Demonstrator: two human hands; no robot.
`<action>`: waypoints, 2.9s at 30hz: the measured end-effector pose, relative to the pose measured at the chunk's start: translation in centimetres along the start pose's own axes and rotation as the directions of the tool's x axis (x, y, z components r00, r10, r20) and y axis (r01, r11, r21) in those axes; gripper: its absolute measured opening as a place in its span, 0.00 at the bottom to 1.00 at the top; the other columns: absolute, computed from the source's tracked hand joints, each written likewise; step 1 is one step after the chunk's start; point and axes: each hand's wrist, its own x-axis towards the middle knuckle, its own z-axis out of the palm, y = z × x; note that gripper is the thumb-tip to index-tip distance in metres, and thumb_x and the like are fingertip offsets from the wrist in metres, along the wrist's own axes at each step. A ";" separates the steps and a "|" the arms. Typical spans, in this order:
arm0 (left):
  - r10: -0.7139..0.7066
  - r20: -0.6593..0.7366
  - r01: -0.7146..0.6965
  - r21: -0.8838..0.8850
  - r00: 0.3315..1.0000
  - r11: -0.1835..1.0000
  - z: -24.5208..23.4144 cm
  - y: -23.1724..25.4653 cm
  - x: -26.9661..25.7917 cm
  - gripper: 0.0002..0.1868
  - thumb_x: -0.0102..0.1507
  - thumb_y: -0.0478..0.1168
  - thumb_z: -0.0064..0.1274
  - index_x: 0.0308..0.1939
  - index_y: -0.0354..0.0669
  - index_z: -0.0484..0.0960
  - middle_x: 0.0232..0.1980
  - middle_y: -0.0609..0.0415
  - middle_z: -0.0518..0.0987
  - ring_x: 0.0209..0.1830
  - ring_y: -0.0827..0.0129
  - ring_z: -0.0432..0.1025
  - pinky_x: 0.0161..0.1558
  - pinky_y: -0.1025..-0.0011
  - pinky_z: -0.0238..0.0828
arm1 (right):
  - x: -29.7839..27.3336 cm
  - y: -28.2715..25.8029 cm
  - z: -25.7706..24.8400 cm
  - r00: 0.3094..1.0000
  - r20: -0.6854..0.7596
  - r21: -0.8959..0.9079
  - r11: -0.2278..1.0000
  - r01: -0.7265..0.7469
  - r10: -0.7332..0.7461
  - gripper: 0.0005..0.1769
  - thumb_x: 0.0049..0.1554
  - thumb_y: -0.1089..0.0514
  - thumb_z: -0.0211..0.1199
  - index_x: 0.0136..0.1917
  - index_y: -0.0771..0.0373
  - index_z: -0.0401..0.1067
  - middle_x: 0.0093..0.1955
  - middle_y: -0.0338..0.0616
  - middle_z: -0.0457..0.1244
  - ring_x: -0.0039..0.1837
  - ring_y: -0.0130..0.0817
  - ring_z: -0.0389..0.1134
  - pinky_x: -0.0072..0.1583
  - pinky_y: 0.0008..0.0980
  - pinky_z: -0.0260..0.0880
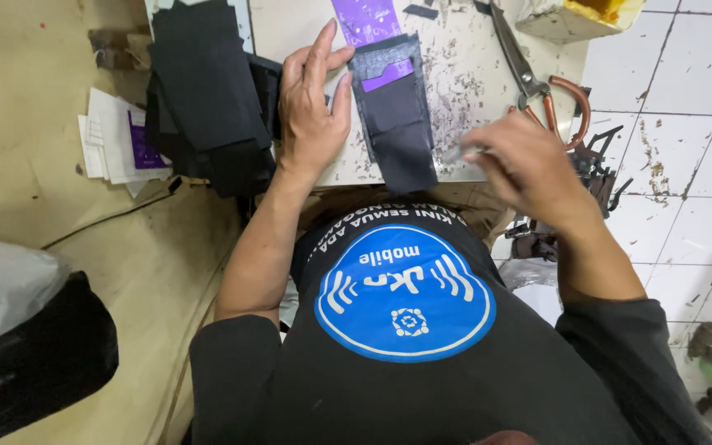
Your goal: Assembling a leather wallet by applying adhesive, trimming edges with scissors, and folding pieces.
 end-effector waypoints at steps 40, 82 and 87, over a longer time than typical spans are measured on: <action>0.277 -0.056 -0.282 -0.248 0.959 0.927 -0.9 7.9 -6.7 0.11 0.64 0.33 0.61 0.51 0.42 0.87 0.49 0.54 0.86 0.51 0.56 0.82 0.52 0.58 0.81 | -3.6 4.8 3.1 0.723 -0.691 -0.388 0.848 -0.361 -0.008 0.12 0.65 0.58 0.75 0.48 0.64 0.74 0.51 0.50 0.69 0.56 0.53 0.65 0.61 0.48 0.62; -0.473 0.174 0.501 -0.201 0.864 0.842 -0.1 2.5 2.3 0.11 0.61 0.43 0.63 0.29 0.40 0.82 0.19 0.53 0.81 0.17 0.63 0.78 0.17 0.70 0.69 | 9.3 2.0 7.5 0.896 -0.445 -0.379 0.907 -0.184 -0.004 0.04 0.64 0.58 0.67 0.52 0.53 0.81 0.40 0.35 0.64 0.50 0.38 0.62 0.52 0.36 0.56; -0.477 0.183 0.507 -0.181 0.859 0.843 0.0 2.4 2.3 0.11 0.60 0.43 0.64 0.29 0.40 0.83 0.20 0.52 0.81 0.19 0.62 0.79 0.18 0.68 0.70 | 8.6 3.6 8.1 0.891 -0.453 -0.327 0.925 -0.196 0.029 0.03 0.64 0.58 0.67 0.48 0.54 0.81 0.43 0.37 0.60 0.51 0.41 0.58 0.51 0.38 0.57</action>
